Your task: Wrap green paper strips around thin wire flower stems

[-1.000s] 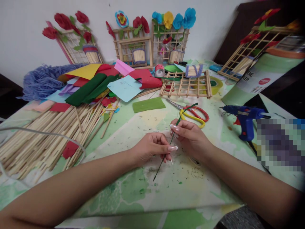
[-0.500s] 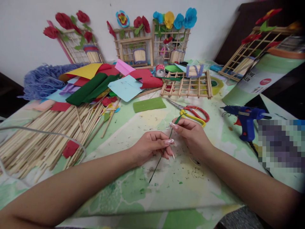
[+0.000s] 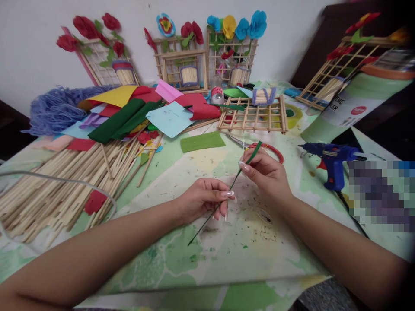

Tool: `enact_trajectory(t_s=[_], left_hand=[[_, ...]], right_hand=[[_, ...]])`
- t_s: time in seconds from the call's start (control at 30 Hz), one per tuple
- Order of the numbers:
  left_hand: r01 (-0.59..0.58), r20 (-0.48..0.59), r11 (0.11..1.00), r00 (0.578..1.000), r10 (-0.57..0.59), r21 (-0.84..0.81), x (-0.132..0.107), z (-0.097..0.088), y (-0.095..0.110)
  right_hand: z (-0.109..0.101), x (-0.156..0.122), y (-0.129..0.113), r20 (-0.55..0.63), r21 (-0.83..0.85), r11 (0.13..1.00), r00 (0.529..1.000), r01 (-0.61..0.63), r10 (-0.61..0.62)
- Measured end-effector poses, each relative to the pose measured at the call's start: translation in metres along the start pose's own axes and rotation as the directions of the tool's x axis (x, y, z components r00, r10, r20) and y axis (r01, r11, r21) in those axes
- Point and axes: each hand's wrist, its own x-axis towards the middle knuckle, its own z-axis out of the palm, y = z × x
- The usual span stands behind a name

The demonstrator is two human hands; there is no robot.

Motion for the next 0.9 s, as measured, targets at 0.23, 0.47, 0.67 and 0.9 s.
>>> enact_trajectory(t_s=[0.23,0.47,0.67,0.9], left_hand=[[-0.008,0.045,0.999,0.999,0.010,-0.031,0.000,-0.003,0.000],[-0.018,0.096,0.992,0.995,0.030,-0.123,-0.003,-0.005,0.002],[0.031,0.187,0.990,0.982,-0.005,-0.139,-0.005,-0.004,0.003],[-0.029,0.038,0.999,0.999,0.030,-0.037,-0.002,-0.002,0.002]], right_hand=[[0.001,0.000,0.000,0.014,0.107,0.993,0.999,-0.040,0.039],[-0.012,0.006,0.008,0.175,0.221,0.969,0.982,-0.113,0.074],[-0.013,0.007,0.005,0.227,0.271,0.956,0.973,-0.111,0.048],[-0.008,0.005,0.005,0.105,0.248,0.949,0.979,-0.195,0.174]])
